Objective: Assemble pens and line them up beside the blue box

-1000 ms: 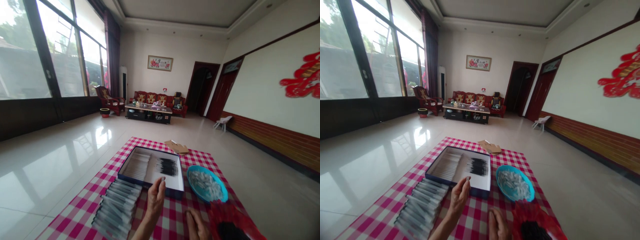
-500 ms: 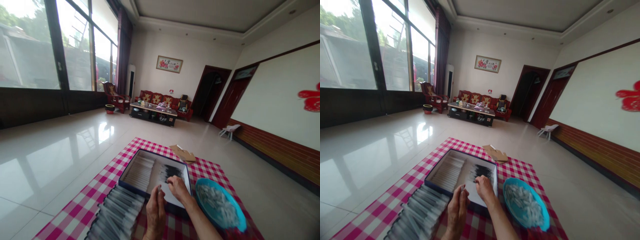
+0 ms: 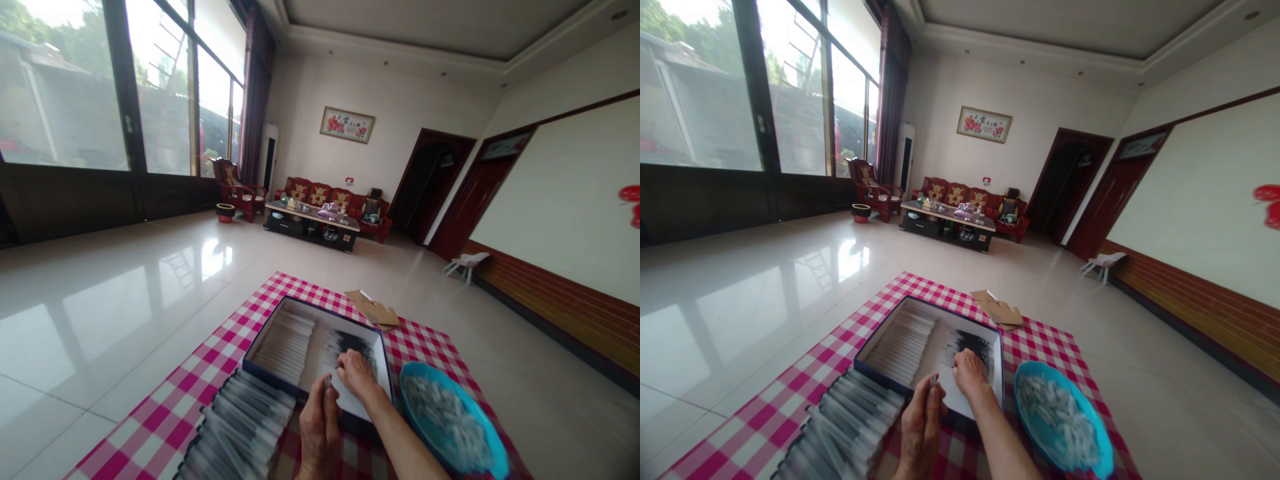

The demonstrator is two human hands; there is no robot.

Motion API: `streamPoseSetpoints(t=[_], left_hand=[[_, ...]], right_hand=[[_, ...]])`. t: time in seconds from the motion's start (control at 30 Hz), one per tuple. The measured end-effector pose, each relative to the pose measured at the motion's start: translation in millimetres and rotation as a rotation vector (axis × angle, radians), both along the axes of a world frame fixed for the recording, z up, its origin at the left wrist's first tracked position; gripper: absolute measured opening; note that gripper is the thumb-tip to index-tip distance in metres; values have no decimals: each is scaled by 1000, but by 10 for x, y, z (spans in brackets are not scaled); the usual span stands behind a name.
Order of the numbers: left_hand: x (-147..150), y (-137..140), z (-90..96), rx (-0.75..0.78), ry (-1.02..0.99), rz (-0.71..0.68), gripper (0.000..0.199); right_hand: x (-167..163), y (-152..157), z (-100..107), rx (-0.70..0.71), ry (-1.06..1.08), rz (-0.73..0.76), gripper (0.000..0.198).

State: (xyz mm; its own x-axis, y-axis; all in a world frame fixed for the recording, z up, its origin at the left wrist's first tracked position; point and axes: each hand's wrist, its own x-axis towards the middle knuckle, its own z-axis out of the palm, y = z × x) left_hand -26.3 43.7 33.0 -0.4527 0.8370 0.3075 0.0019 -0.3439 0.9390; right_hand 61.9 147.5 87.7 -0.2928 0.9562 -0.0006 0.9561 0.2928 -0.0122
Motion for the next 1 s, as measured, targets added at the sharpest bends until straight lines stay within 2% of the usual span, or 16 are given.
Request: streamPoseSetpoints(t=[0.27, 0.6, 0.73, 0.87, 1.0], left_hand=[[35, -34, 107, 6, -40, 52, 39], [24, -3, 14, 56, -16, 18, 38], [-14, 8, 6, 83, 67, 27, 33], [-36, -12, 30, 139, 170, 75, 31], [-4, -106, 83, 281, 336, -25, 30]], right_hand=[[-89, 9, 87, -35, -61, 19, 23], [-57, 42, 63, -77, 11, -8, 18], [-50, 18, 33, -14, 91, 10, 15], [22, -68, 139, 106, 258, 18, 15], [239, -307, 294, 215, 496, -29, 22]])
